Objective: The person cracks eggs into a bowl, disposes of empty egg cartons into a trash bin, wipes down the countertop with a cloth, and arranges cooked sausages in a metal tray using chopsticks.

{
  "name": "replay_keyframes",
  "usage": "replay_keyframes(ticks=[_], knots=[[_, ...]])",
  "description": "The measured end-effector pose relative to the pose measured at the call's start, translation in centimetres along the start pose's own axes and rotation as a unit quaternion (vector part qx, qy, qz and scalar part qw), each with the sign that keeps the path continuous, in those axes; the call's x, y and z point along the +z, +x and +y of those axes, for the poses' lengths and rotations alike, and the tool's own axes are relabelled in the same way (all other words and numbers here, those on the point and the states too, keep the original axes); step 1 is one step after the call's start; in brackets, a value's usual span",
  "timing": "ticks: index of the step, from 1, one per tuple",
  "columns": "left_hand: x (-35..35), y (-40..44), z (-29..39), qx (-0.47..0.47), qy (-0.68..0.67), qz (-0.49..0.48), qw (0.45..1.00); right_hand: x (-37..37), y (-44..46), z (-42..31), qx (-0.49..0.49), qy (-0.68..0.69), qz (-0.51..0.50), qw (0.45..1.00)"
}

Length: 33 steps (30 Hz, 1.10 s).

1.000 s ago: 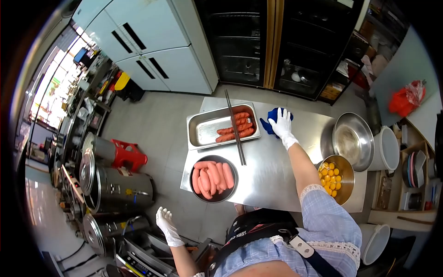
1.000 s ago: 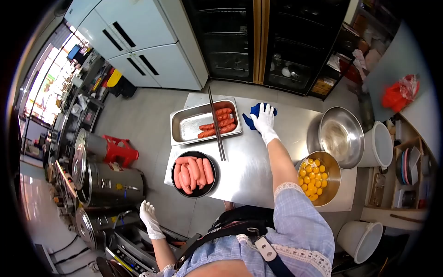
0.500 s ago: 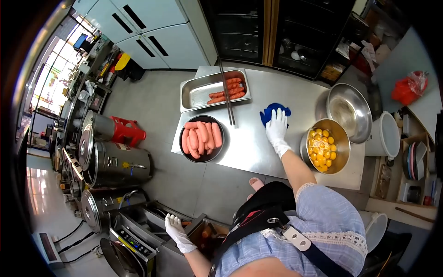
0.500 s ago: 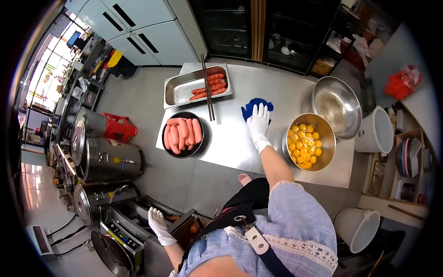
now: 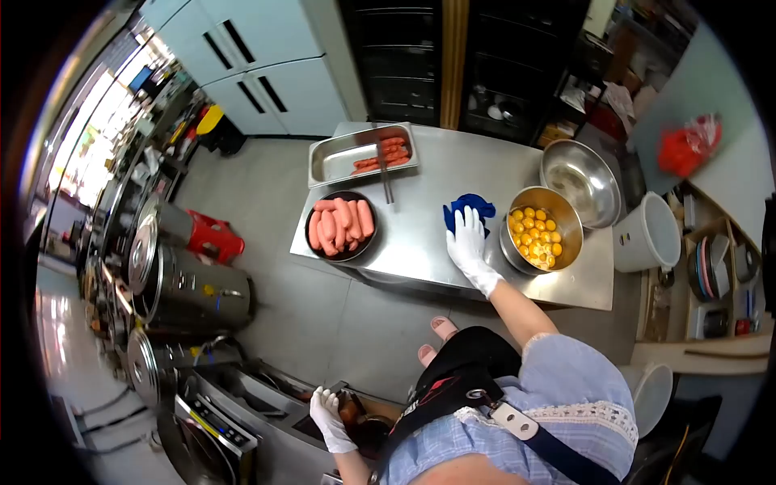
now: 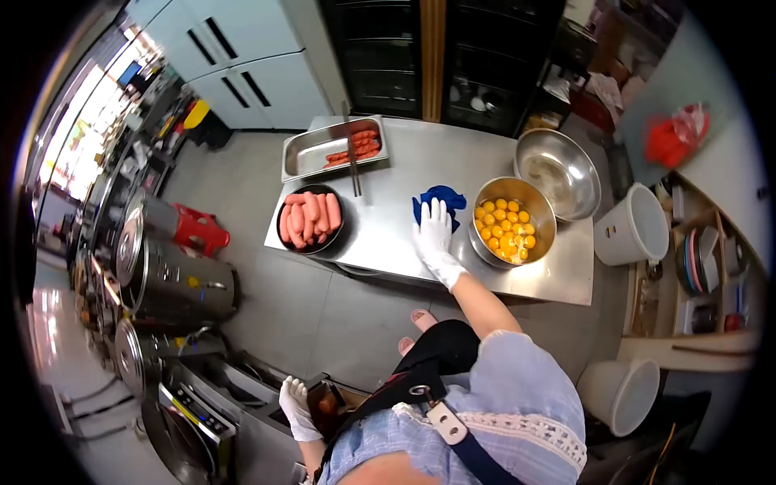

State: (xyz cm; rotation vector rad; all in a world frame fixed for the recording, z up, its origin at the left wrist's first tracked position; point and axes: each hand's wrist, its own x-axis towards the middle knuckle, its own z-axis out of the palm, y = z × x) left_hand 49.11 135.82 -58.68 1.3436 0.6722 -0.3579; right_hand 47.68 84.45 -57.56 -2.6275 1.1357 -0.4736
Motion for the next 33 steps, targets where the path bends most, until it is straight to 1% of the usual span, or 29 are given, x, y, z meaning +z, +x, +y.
replay_keyframes(ticks=[1, 3, 4, 5, 6, 7, 8, 9, 10, 11, 12, 13, 15, 16, 17, 18, 19, 20, 21, 23, 24, 25, 26, 27, 28, 29, 31, 32, 33], knots=[[0.5, -0.5, -0.4, -0.008, 0.007, -0.006, 1.0, -0.2, -0.5, 0.1, -0.014, 0.005, -0.002, 1.0], [1.6, -1.3, -1.2, -0.037, -0.012, -0.015, 0.999, -0.4, -0.6, 0.5, 0.002, 0.009, -0.018, 1.0], [2.8, -1.5, -1.4, -0.043, 0.009, -0.038, 0.998, -0.2, -0.6, 1.0, -0.029, -0.029, 0.041, 0.998], [3.8, -2.7, -2.4, -0.039, -0.001, -0.036, 0.999, -0.5, -0.2, 1.6, -0.036, -0.045, -0.006, 0.998], [4.9, -3.3, -2.9, -0.031, 0.006, -0.055, 0.998, 0.3, 0.2, 1.9, -0.067, -0.042, 0.045, 0.996], [5.6, -4.1, -3.1, -0.016, 0.009, -0.059, 0.998, -0.7, 0.6, 0.8, -0.087, -0.013, 0.012, 0.996], [6.6, -5.2, -3.3, -0.012, 0.009, -0.064, 0.998, -0.1, 0.7, 0.2, -0.057, 0.18, 0.021, 0.982], [8.1, -6.6, -3.5, -0.009, 0.009, -0.066, 0.998, 0.0, -0.1, 0.4, -0.13, 0.046, 0.001, 0.99], [9.2, -7.5, -4.0, -0.006, 0.007, -0.061, 0.998, 0.0, -1.2, 0.2, -0.159, 0.04, -0.001, 0.986], [9.9, -8.4, -4.8, -0.007, 0.006, -0.058, 0.998, -0.5, -2.3, -0.5, -0.173, 0.06, -0.042, 0.982], [10.6, -9.2, -5.6, -0.006, -0.008, -0.054, 0.998, -0.1, -3.4, -0.8, -0.218, 0.053, -0.051, 0.973], [11.2, -9.9, -6.4, -0.007, -0.017, -0.057, 0.998, -0.1, -4.9, -1.4, -0.24, 0.084, -0.077, 0.964], [12.3, -11.3, -7.6, -0.018, -0.028, -0.062, 0.998, -0.1, -7.9, -2.4, -0.312, 0.126, -0.091, 0.937], [12.4, -11.5, -8.6, -0.015, -0.012, -0.068, 0.997, -0.3, -9.2, -2.9, -0.329, 0.162, -0.12, 0.922], [12.5, -11.7, -9.6, -0.01, 0.005, -0.077, 0.997, 0.6, -10.8, -2.9, -0.291, 0.253, -0.205, 0.9], [12.9, -12.4, -9.9, -0.008, -0.001, -0.071, 0.997, 2.0, -12.4, -3.0, -0.22, 0.309, -0.33, 0.864], [13.5, -13.4, -9.8, 0.004, 0.021, -0.036, 0.999, 4.8, -14.1, -2.4, -0.067, 0.361, -0.498, 0.786], [13.8, -14.0, -9.9, 0.016, 0.043, -0.002, 0.999, 1.9, -15.3, -4.1, -0.018, 0.4, -0.556, 0.728], [13.7, -14.0, -10.4, 0.019, 0.038, 0.003, 0.999, 2.6, -16.6, -4.3, -0.059, 0.389, -0.585, 0.709], [12.9, -14.2, -12.1, 0.1, 0.079, 0.053, 0.99, -0.7, -18.2, -7.1, -0.018, 0.392, -0.684, 0.615], [12.8, -15.1, -11.9, 0.1, 0.004, 0.047, 0.994, -2.4, -18.6, -8.2, -0.076, 0.381, -0.7, 0.599], [12.7, -17.6, -9.2, 0.051, -0.078, -0.006, 0.996, -3.4, -19.0, -9.1, -0.134, 0.368, -0.714, 0.58], [12.1, -18.2, -9.4, 0.047, -0.118, 0.0, 0.992, -3.7, -19.6, -9.6, -0.139, 0.364, -0.718, 0.577], [11.6, -18.7, -9.7, 0.043, -0.158, 0.005, 0.986, -4.0, -20.2, -10.1, -0.118, 0.354, -0.741, 0.559], [10.9, -18.5, -10.3, 0.108, -0.072, 0.07, 0.989, -4.2, -20.6, -10.5, -0.097, 0.343, -0.762, 0.541], [10.3, -18.5, -10.8, 0.11, -0.075, 0.073, 0.988, -4.3, -20.9, -10.9, -0.1, 0.341, -0.763, 0.54], [9.0, -18.8, -11.6, 0.144, -0.061, 0.166, 0.974, -4.6, -21.6, -11.6, -0.124, 0.292, -0.779, 0.542], [8.4, -18.7, -11.9, 0.166, -0.052, 0.191, 0.966, -4.5, -22.1, -11.8, -0.127, 0.29, -0.78, 0.54], [7.8, -18.9, -12.2, 0.167, -0.054, 0.193, 0.965, -4.3, -22.5, -12.0, -0.14, 0.292, -0.786, 0.526]])
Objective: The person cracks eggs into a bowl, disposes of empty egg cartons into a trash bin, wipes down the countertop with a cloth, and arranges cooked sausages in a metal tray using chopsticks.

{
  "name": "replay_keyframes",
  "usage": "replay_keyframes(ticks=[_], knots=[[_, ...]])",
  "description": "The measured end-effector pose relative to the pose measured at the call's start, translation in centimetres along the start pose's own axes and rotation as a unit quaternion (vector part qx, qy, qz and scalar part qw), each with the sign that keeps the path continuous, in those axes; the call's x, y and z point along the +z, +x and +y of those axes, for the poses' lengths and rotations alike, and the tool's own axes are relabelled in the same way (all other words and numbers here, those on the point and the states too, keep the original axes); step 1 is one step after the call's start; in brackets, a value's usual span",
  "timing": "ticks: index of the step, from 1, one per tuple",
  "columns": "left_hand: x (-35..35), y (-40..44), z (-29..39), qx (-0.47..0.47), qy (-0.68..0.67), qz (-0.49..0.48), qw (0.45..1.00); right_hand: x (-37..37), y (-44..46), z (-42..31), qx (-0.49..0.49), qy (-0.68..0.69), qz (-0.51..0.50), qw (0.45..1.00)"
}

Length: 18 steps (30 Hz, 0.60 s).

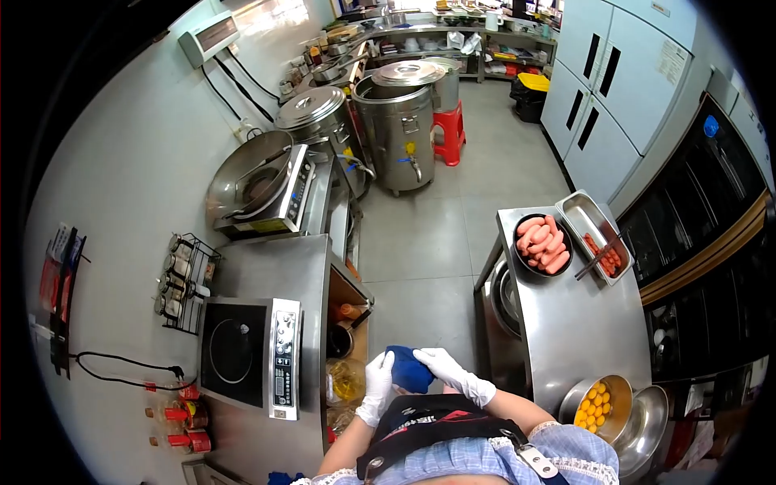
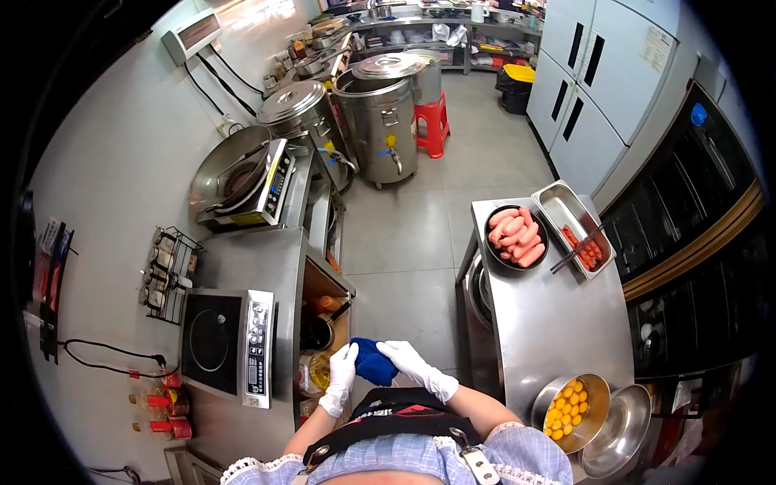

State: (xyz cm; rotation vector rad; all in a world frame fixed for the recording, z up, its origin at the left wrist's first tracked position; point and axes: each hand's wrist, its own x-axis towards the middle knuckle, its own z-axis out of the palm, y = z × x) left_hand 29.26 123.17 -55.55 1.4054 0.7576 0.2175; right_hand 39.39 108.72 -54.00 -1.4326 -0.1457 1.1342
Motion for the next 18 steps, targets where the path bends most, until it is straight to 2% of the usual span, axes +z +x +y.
replay_keyframes(ticks=[2, 3, 4, 6, 8, 10, 11, 12, 14, 15, 16, 18], knots=[[-1.3, 0.2, 0.7, 0.067, 0.081, 0.038, 0.994, 0.5, 1.2, 0.3, -0.009, -0.008, -0.02, 1.0], [-2.0, 0.7, 0.7, 0.139, 0.098, 0.055, 0.984, 0.7, 1.9, 0.4, -0.038, -0.016, -0.024, 0.999], [-2.7, 0.7, 2.2, 0.159, 0.107, 0.063, 0.98, 1.2, 2.1, -0.1, -0.065, -0.024, -0.029, 0.997], [-3.9, 1.1, 4.2, 0.229, 0.133, 0.094, 0.96, 2.1, 2.7, -1.0, -0.103, -0.124, 0.004, 0.987], [-5.1, 1.4, 6.6, 0.278, 0.122, 0.075, 0.95, 2.7, 3.6, -2.9, -0.279, -0.335, 0.025, 0.9], [-6.6, 1.8, 8.8, 0.312, 0.136, 0.076, 0.937, 4.0, 4.0, -5.0, -0.297, -0.376, 0.04, 0.877], [-7.3, 2.0, 9.7, 0.302, 0.127, 0.071, 0.942, 4.7, 4.5, -6.0, -0.321, -0.363, 0.049, 0.873], [-7.9, 2.6, 10.5, 0.33, 0.133, 0.089, 0.93, 5.3, 5.0, -6.8, -0.346, -0.349, 0.059, 0.869], [-9.0, 3.1, 12.8, 0.32, 0.12, 0.098, 0.935, 6.2, 6.4, -8.9, -0.396, -0.387, 0.03, 0.832], [-9.4, 3.7, 13.0, 0.304, 0.093, 0.092, 0.944, 7.0, 6.8, -9.7, -0.377, -0.319, 0.005, 0.87], [-9.8, 4.4, 13.1, 0.29, 0.065, 0.089, 0.951, 7.4, 7.9, -9.6, -0.392, -0.287, 0.002, 0.874], [-10.7, 4.7, 14.4, 0.25, 0.023, 0.066, 0.966, 9.1, 8.6, -11.2, -0.302, -0.213, -0.02, 0.929]])
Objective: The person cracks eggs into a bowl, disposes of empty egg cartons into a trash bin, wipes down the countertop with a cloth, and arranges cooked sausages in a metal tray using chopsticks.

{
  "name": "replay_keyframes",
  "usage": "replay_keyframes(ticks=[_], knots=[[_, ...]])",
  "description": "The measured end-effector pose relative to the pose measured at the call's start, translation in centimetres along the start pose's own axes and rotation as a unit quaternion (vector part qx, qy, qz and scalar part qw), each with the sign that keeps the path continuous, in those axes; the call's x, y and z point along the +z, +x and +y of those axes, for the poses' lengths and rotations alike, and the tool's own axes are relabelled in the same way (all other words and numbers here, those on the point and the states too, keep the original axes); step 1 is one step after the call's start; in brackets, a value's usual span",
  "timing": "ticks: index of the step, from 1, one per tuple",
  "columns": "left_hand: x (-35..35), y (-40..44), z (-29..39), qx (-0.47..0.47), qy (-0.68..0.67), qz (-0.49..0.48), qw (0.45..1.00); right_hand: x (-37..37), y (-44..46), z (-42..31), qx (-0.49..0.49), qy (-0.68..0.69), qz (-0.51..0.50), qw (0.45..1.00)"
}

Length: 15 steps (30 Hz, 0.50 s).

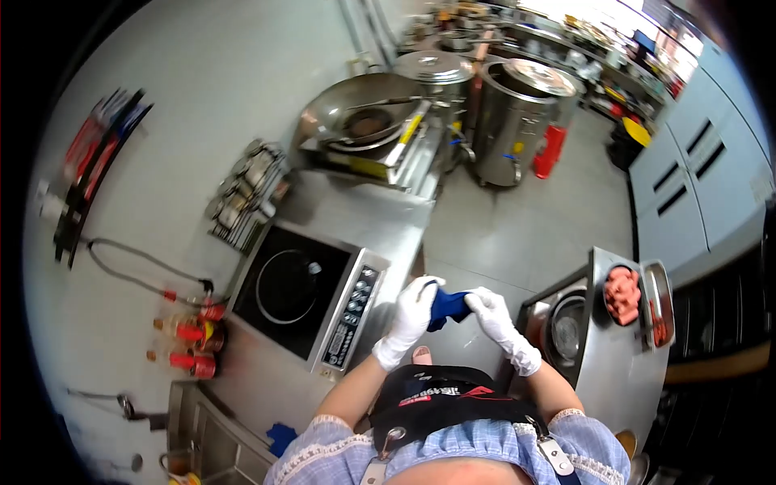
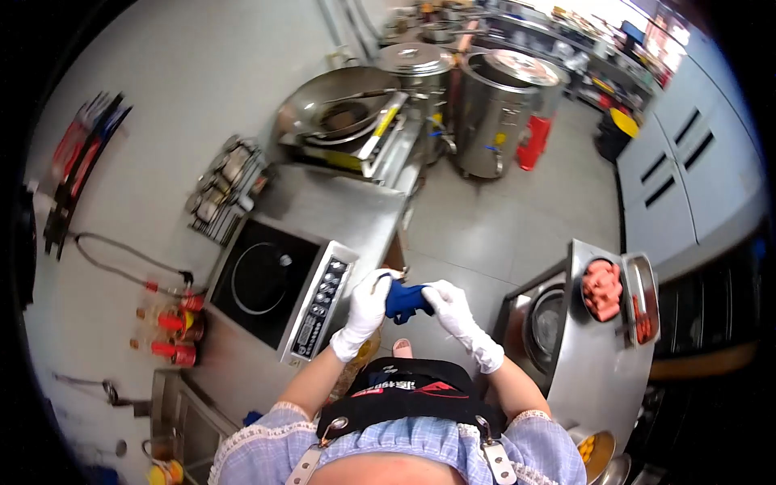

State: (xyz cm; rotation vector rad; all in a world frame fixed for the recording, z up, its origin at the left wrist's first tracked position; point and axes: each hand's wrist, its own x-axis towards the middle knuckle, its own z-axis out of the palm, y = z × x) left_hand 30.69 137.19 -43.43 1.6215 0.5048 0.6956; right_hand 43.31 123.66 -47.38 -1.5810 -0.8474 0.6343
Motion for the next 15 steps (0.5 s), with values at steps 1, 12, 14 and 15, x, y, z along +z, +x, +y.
replay_keyframes(ticks=[1, 12, 14, 15], knots=[[-0.5, 0.6, 0.5, 0.012, 0.01, -0.004, 1.0, 0.5, 0.8, -1.1, 0.061, 0.072, -0.007, 0.996], [-9.6, 5.6, 1.8, -0.106, -0.481, 0.045, 0.869, 2.2, 9.3, -9.3, 0.093, -0.129, -0.3, 0.941], [-11.7, 6.5, 2.9, -0.11, -0.459, 0.08, 0.878, 2.3, 10.6, -9.4, 0.11, -0.118, -0.308, 0.937], [-12.8, 6.7, 3.7, -0.099, -0.453, 0.096, 0.881, 2.8, 11.5, -9.7, 0.105, -0.122, -0.316, 0.935]])
